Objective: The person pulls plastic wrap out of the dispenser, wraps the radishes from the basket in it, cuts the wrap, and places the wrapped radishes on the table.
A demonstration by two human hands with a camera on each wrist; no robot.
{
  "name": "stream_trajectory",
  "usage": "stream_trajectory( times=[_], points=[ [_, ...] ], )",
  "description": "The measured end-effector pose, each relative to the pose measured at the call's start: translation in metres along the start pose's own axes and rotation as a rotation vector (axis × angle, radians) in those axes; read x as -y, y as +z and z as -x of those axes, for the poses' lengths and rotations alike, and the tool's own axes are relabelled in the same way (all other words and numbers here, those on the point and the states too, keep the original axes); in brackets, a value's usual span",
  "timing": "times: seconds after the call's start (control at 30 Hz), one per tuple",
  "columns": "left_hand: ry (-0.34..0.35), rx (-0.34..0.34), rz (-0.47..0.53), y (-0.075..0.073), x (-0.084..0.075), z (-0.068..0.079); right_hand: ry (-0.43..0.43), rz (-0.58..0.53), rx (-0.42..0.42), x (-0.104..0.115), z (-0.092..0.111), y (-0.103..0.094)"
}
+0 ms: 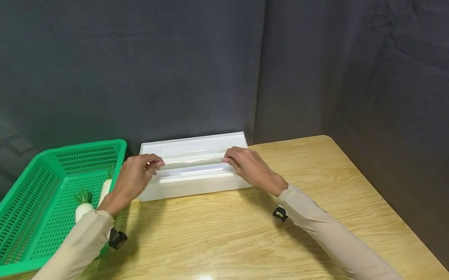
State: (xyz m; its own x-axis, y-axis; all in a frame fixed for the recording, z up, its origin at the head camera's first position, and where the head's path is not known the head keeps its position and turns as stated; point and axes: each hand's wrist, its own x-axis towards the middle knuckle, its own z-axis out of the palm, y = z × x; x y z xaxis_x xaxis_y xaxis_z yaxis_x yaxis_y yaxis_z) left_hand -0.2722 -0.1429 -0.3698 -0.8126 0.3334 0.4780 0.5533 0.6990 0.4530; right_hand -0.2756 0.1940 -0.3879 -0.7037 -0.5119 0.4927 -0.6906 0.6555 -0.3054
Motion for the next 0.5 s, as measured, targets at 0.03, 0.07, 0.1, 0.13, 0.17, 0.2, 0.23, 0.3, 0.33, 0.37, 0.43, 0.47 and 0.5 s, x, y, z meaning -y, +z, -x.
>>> stream_trajectory(
  times=[0.03,0.07,0.1,0.13,0.17,0.2,0.23,0.3,0.33,0.37,0.43,0.47,0.5],
  points=[
    [-0.003,0.002,0.003,-0.0001,-0.0003,0.0001,-0.001,0.001,0.001,0.0002,0.0001,-0.0007],
    [-0.008,0.004,0.007,-0.0005,-0.0009,0.0000,-0.004,0.005,0.002,0.0004,0.0001,-0.0013],
    [-0.010,0.005,0.010,-0.0008,-0.0014,0.0001,-0.008,0.007,0.001,0.0006,0.0001,-0.0019],
    [-0.011,0.006,0.013,-0.0013,-0.0019,0.0004,-0.009,0.008,0.000,0.0008,0.0000,-0.0026],
    [-0.011,0.007,0.015,-0.0018,-0.0025,0.0006,-0.011,0.009,-0.001,0.0011,0.0000,-0.0033],
    [-0.011,0.007,0.016,-0.0023,-0.0033,0.0008,-0.011,0.008,0.000,0.0016,0.0000,-0.0042],
    [-0.010,0.007,0.018,-0.0029,-0.0038,0.0010,-0.011,0.006,0.000,0.0019,0.0000,-0.0049],
    [-0.004,0.004,0.017,-0.0041,-0.0047,0.0015,-0.012,-0.003,0.003,0.0026,0.0003,-0.0062],
    [0.000,0.003,0.015,-0.0047,-0.0053,0.0017,-0.008,-0.007,0.006,0.0028,0.0007,-0.0068],
    [0.004,0.001,0.013,-0.0052,-0.0057,0.0018,-0.006,-0.010,0.008,0.0030,0.0010,-0.0074],
    [0.011,-0.002,0.010,-0.0063,-0.0069,0.0021,-0.001,-0.015,0.012,0.0034,0.0018,-0.0084],
    [0.016,-0.004,0.006,-0.0067,-0.0074,0.0023,0.000,-0.016,0.013,0.0036,0.0022,-0.0089],
    [0.019,-0.005,0.004,-0.0072,-0.0083,0.0025,0.001,-0.016,0.015,0.0039,0.0026,-0.0093]
  ],
)
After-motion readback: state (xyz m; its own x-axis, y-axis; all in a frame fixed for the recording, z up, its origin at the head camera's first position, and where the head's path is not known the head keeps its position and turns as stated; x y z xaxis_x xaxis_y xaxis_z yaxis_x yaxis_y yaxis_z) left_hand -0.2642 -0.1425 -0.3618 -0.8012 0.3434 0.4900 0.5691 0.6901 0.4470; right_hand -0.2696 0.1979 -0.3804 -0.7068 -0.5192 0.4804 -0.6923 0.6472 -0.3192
